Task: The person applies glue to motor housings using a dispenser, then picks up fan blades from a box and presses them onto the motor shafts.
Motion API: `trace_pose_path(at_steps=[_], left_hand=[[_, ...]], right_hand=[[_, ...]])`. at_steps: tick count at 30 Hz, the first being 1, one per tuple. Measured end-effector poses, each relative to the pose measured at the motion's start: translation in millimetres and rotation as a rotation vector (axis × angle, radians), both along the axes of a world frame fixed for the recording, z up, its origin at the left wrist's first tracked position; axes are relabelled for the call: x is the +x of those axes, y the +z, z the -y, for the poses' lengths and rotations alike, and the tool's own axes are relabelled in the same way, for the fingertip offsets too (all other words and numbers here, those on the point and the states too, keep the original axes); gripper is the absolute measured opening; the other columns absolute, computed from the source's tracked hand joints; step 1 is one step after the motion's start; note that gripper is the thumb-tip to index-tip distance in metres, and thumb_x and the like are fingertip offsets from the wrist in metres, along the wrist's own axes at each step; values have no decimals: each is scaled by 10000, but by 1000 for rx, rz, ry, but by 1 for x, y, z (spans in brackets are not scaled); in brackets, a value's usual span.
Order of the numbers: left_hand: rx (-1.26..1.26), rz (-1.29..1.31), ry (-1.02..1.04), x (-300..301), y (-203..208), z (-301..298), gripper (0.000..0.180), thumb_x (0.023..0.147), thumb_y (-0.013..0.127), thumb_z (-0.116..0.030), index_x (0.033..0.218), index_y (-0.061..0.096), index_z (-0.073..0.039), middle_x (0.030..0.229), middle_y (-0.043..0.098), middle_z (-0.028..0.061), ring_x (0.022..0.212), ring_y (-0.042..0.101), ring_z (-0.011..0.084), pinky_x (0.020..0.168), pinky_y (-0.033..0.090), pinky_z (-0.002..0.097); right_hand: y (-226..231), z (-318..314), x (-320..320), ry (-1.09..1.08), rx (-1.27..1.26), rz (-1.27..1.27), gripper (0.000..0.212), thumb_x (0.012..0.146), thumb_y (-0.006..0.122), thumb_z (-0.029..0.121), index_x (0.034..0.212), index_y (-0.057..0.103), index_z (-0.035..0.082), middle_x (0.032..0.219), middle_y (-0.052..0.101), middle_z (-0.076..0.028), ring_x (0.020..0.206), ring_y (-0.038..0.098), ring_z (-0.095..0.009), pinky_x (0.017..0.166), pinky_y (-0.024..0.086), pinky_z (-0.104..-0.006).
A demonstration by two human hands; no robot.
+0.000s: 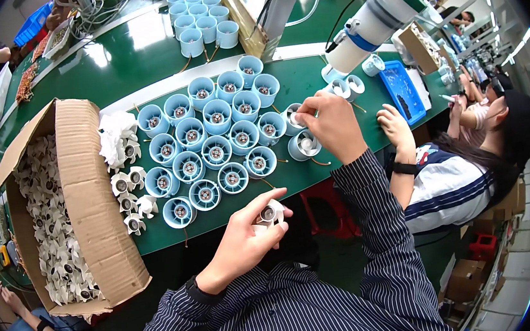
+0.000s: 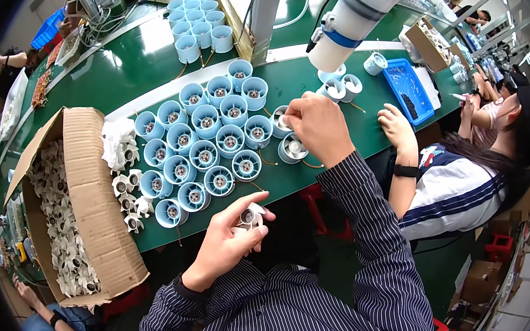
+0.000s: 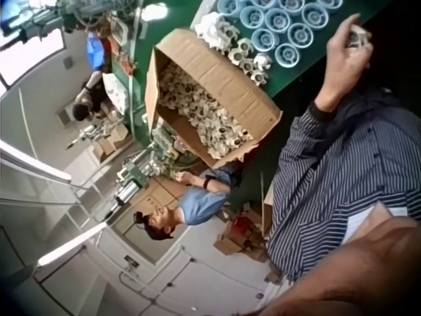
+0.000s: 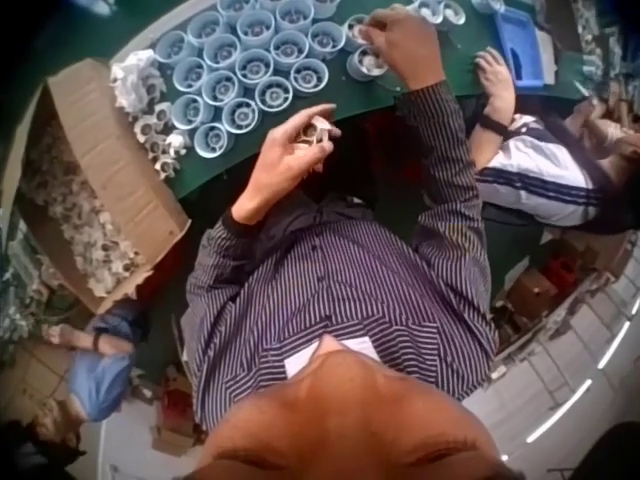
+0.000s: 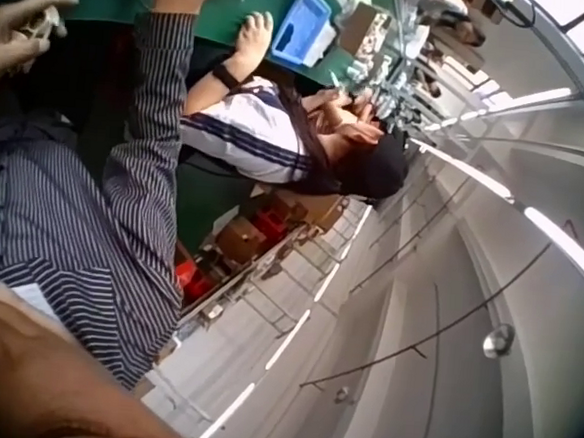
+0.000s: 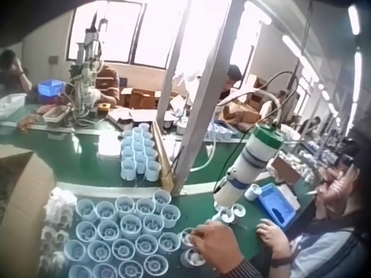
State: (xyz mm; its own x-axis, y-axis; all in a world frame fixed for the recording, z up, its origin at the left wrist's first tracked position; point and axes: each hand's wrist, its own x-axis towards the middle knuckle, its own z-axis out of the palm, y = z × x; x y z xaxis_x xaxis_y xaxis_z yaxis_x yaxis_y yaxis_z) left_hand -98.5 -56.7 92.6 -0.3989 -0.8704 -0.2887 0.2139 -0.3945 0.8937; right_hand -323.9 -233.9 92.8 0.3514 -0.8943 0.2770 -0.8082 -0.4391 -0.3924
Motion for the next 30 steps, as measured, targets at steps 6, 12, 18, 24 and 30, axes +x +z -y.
trace_pose_path(at_steps=[6, 12, 18, 24, 30], left_hand=[[-221, 126, 88, 7, -1, 1, 560, 960, 701, -42, 1501, 558, -61, 1089, 667, 37, 805, 617, 49, 691, 561, 221], [-124, 31, 105, 5, 4, 6, 578, 974, 700, -90, 1510, 500, -5, 1039, 689, 68, 787, 653, 104, 664, 544, 257], [163, -212, 53, 8, 7, 6, 606, 975, 691, -122, 1525, 464, -7, 1100, 666, 96, 717, 651, 124, 598, 514, 225], [394, -609, 139, 3, -21, -3, 433, 971, 668, -142, 1360, 578, 24, 1145, 676, 131, 890, 705, 187, 762, 578, 303], [563, -765, 176, -1, -26, -8, 379, 939, 661, -125, 1283, 631, 33, 1147, 662, 134, 1024, 664, 207, 893, 563, 345]], right_hand=[[43, -52, 21, 107, 195, 280, 183, 830, 827, 84, 991, 768, 21, 849, 687, -66, 721, 630, -197, 642, 500, -321], [48, -97, 30, 520, 232, 365, 250, 764, 862, 10, 994, 772, 50, 868, 695, -53, 743, 650, -214, 659, 529, -318], [31, -92, 27, 569, 9, 308, 184, 802, 835, 12, 966, 756, 34, 867, 696, -69, 753, 653, -217, 650, 526, -345], [31, -45, 25, 159, 68, 357, 81, 883, 764, 24, 941, 721, -14, 832, 662, -116, 717, 625, -260, 665, 516, -361], [8, -7, 29, 82, 127, 188, 126, 929, 728, 82, 959, 707, -38, 845, 656, -153, 766, 646, -291, 720, 516, -380]])
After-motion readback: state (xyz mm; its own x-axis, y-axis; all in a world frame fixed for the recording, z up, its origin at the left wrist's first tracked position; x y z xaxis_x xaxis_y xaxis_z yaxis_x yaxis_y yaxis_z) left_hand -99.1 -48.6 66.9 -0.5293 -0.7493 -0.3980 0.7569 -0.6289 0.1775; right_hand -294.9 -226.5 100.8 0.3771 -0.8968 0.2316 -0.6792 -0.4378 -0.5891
